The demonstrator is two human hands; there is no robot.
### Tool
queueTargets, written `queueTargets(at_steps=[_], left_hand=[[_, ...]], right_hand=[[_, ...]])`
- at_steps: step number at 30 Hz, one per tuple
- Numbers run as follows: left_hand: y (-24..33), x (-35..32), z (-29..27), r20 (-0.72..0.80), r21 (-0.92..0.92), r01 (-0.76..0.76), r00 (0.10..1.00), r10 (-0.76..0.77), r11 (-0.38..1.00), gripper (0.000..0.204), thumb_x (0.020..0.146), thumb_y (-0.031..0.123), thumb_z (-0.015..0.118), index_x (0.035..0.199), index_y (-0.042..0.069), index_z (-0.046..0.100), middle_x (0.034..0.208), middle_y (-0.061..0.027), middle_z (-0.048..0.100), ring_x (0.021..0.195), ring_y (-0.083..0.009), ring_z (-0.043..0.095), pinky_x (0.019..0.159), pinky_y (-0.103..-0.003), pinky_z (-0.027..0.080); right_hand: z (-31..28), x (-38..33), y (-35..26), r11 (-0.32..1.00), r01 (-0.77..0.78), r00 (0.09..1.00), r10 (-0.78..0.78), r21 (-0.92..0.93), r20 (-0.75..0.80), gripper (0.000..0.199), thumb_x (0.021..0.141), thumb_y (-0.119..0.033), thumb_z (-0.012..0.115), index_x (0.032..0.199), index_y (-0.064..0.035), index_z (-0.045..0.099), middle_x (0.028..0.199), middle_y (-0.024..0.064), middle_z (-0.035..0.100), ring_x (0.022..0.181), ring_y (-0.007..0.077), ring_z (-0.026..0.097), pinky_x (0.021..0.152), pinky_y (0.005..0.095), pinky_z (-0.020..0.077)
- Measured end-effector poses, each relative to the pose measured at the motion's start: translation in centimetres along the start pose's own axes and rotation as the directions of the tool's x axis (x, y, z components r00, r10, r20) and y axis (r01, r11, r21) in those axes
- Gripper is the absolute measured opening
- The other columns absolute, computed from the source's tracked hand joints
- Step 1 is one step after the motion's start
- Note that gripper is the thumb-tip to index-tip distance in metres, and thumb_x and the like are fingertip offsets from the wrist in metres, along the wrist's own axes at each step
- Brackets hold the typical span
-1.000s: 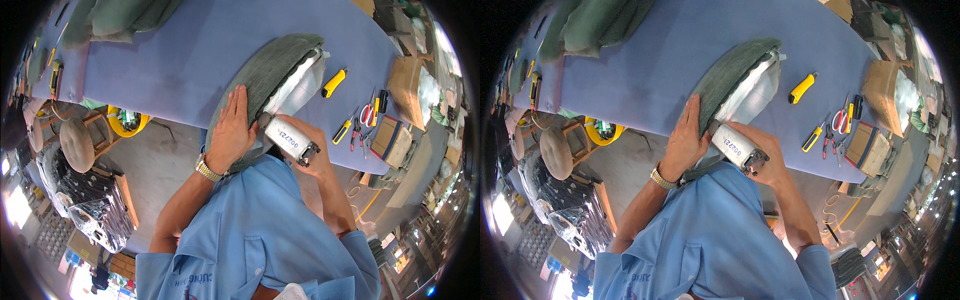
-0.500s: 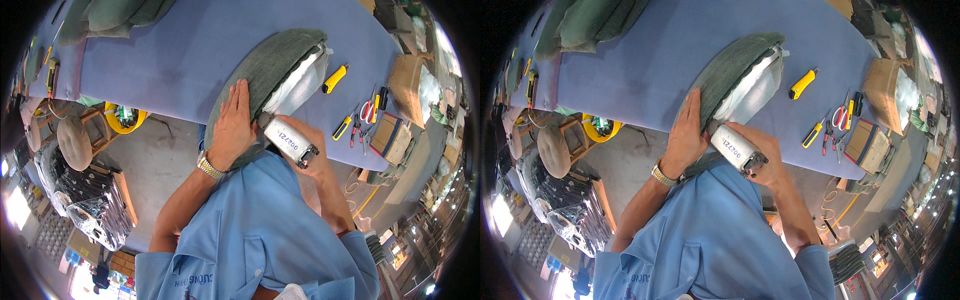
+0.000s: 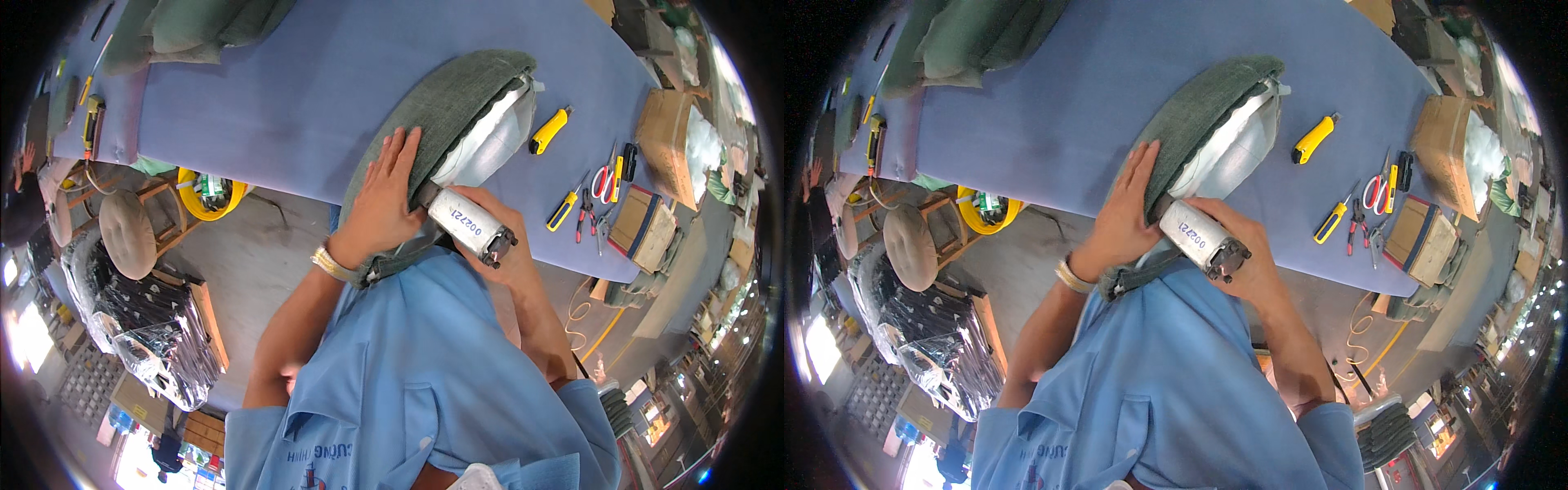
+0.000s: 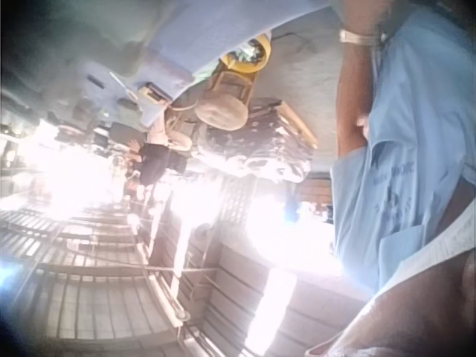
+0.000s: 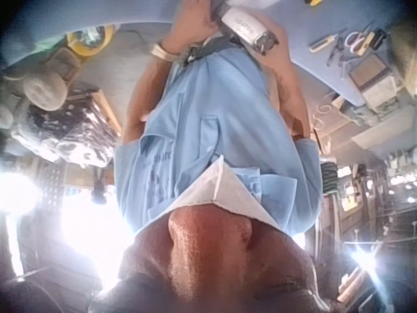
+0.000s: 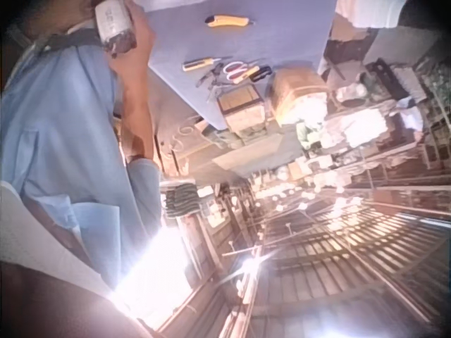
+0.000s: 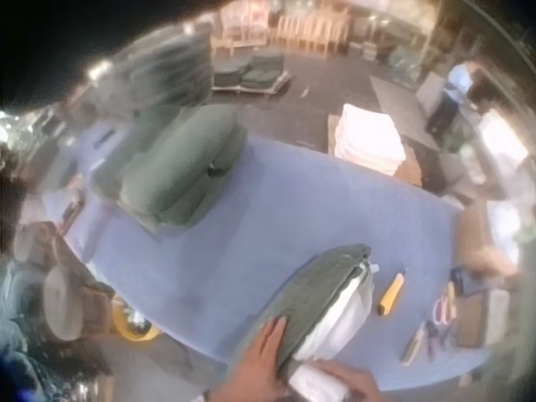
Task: The person staples green fabric onto a cushion frame using a pneumatic staple gun, then trims excess fabric with a utility knife. The process is repeated for multiple cushions on a workbench in a workshop.
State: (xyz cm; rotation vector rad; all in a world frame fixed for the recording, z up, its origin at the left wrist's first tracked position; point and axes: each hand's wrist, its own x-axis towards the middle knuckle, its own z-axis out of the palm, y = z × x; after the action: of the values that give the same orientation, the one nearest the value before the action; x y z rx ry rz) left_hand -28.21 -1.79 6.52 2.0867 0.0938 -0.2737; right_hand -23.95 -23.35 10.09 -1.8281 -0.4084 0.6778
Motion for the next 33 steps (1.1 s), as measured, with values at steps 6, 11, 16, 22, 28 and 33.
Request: queueTargets(at_steps=[6, 11, 16, 22, 28, 33], left_hand=[[-6.9, 0.5, -1.9, 0.182, -0.538, 0.196, 0.977, -0.114, 0.82, 0.065, 0.112, 0.047, 0.036, 0.166, 0.012, 0.024, 0.173, -0.0165, 0.016, 0.161, -0.0309, 0.009, 0.129, -0.048, 0.01], [-5.4, -1.2, 0.3, 0.099, -0.343, 0.099, 0.993, -0.069, 0.934, 0.071, 0.11, 0.05, 0.036, 0.166, 0.009, 0.021, 0.173, -0.019, 0.013, 0.161, -0.0329, 0.004, 0.129, -0.05, 0.004], [-2.1, -2.3, 0.0, 0.048, -0.036, -0.011, 0.999, 0.013, 0.999, 0.089, 0.099, 0.041, 0.061, 0.165, 0.004, 0.015, 0.171, -0.0255, 0.015, 0.159, -0.0427, 0.011, 0.127, -0.056, 0.016], [-1.0, -2.3, 0.3, 0.037, 0.064, 0.107, 0.993, -0.11, 0.992, 0.094, 0.09, 0.02, 0.069, 0.164, 0.0, 0.013, 0.17, -0.0259, 0.018, 0.157, -0.0445, 0.018, 0.123, -0.059, 0.028], [-0.4, -2.5, 0.5, 0.015, 0.097, 0.131, 0.991, -0.133, 0.987, 0.096, 0.083, 0.006, 0.066, 0.164, -0.001, 0.014, 0.168, -0.0271, 0.022, 0.157, -0.0437, 0.02, 0.124, -0.049, 0.029], [-0.7, -2.6, 1.4, -0.023, 0.122, 0.13, 0.991, -0.128, 0.984, 0.098, 0.084, 0.007, 0.071, 0.164, 0.0, 0.015, 0.169, -0.0245, 0.02, 0.157, -0.0434, 0.021, 0.12, -0.061, 0.032]], right_hand=[[0.3, 0.1, -0.2, 0.998, 0.068, 0.998, -0.067, 0.014, -0.021, 0.06, 0.074, -0.007, 0.075, 0.133, -0.0032, 0.064, 0.122, 0.0151, 0.072, 0.11, 0.0227, 0.071, 0.095, 0.032, 0.0524], [0.7, -0.2, 1.0, 0.995, 0.098, 0.993, -0.098, -0.001, -0.066, 0.062, 0.073, -0.009, 0.076, 0.133, -0.0031, 0.064, 0.123, 0.0151, 0.072, 0.111, 0.0248, 0.072, 0.096, 0.0328, 0.0529], [0.5, -0.2, 1.2, 0.993, 0.116, 0.991, -0.117, -0.021, -0.059, 0.068, 0.071, -0.012, 0.078, 0.136, -0.0024, 0.063, 0.125, 0.0167, 0.072, 0.112, 0.027, 0.072, 0.096, 0.0343, 0.0535], [0.3, -1.0, 0.7, 0.993, 0.108, 0.993, -0.109, -0.043, -0.034, 0.076, 0.066, -0.012, 0.081, 0.139, -0.0021, 0.063, 0.129, 0.0191, 0.071, 0.113, 0.0318, 0.072, 0.097, 0.0355, 0.0537], [0.4, -1.6, 1.6, 0.995, 0.085, 0.996, -0.085, -0.061, 0.002, 0.079, 0.076, -0.045, 0.081, 0.139, -0.0019, 0.062, 0.132, 0.0186, 0.07, 0.111, 0.0319, 0.072, 0.096, 0.0358, 0.0539], [0.2, -0.8, 0.9, 0.991, -0.063, 0.996, 0.055, 0.119, 0.074, 0.104, 0.08, -0.086, 0.057, 0.139, -0.0016, 0.062, 0.132, 0.018, 0.07, 0.111, 0.0312, 0.072, 0.096, 0.0356, 0.0544]])
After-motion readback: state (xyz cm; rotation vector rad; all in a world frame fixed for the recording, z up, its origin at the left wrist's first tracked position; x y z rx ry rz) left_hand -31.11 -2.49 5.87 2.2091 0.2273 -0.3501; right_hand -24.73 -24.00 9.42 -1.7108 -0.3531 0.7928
